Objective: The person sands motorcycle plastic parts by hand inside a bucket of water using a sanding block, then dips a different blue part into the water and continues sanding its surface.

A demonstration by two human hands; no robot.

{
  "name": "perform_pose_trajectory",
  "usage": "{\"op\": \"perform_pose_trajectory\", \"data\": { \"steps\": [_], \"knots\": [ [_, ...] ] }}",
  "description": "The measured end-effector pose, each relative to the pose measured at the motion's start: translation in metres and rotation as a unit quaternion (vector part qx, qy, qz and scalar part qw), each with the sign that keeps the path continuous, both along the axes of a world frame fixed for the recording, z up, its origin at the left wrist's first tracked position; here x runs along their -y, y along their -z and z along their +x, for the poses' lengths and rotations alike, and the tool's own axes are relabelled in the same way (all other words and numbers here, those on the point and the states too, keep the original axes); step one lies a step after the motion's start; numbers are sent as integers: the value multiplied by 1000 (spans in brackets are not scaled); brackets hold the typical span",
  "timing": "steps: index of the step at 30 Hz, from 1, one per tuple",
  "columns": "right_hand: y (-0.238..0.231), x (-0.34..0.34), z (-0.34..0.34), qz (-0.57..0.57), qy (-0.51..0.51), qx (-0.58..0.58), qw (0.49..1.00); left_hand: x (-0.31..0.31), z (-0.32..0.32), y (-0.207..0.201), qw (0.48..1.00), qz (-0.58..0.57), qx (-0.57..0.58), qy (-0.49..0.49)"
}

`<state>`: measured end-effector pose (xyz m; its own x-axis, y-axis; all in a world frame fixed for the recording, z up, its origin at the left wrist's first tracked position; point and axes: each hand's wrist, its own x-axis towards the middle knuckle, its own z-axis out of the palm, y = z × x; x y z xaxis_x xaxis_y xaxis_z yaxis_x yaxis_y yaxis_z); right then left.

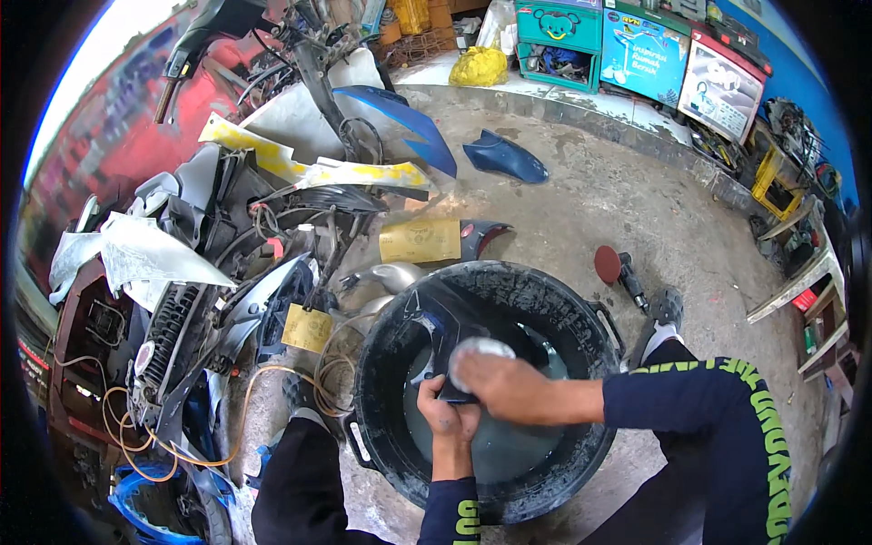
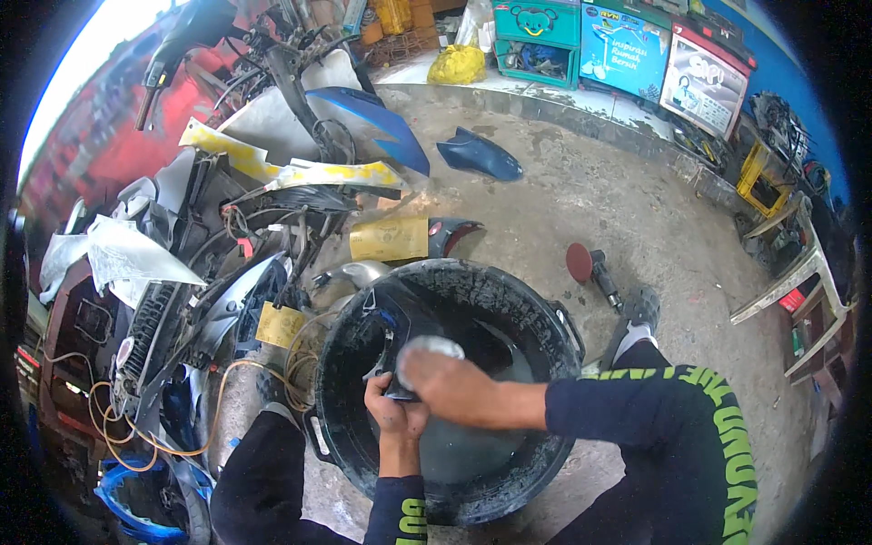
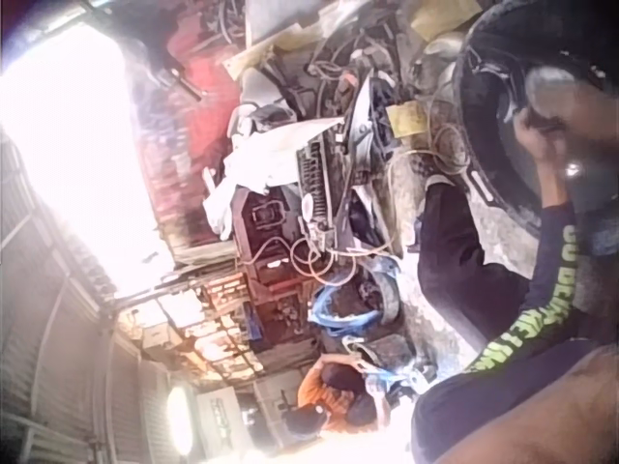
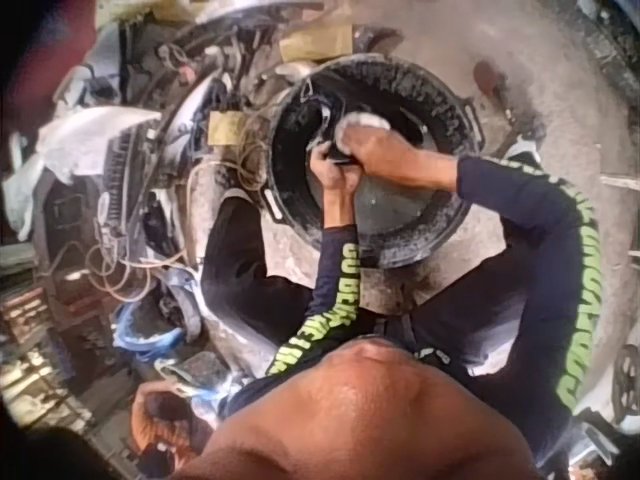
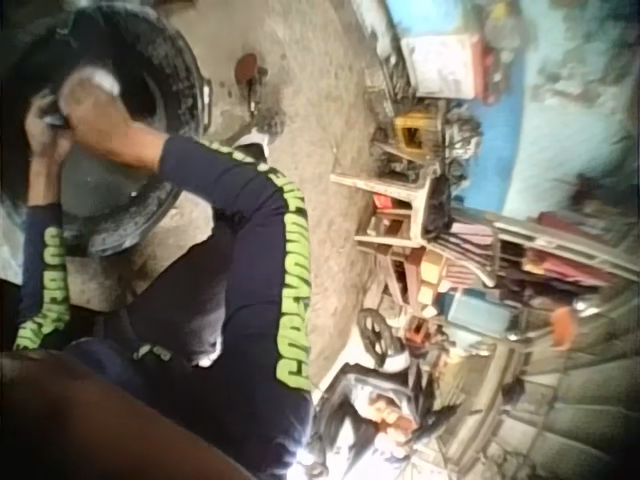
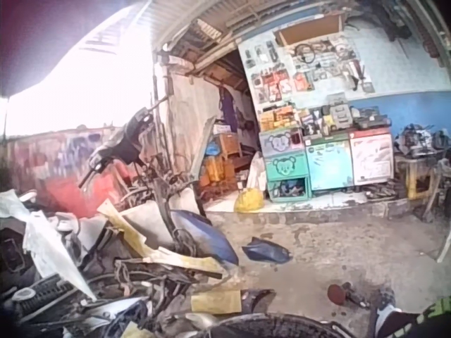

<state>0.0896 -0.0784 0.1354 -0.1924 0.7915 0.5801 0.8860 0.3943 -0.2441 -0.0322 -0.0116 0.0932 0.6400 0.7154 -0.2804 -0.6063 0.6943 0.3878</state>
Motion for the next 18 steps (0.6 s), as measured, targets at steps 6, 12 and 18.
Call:
{"op": "perform_pose_trajectory", "data": {
  "steps": [6,12,18],
  "knots": [
    [-22,-22,47,-331,199,-122,914,0,1,6,999,-6,11,49],
    [-11,-5,30,-175,56,-133,974,-6,-1,7,999,-9,13,36],
    [-8,3,0,-43,-6,-42,998,-4,-4,8,1000,0,-11,5]
  ]
}}
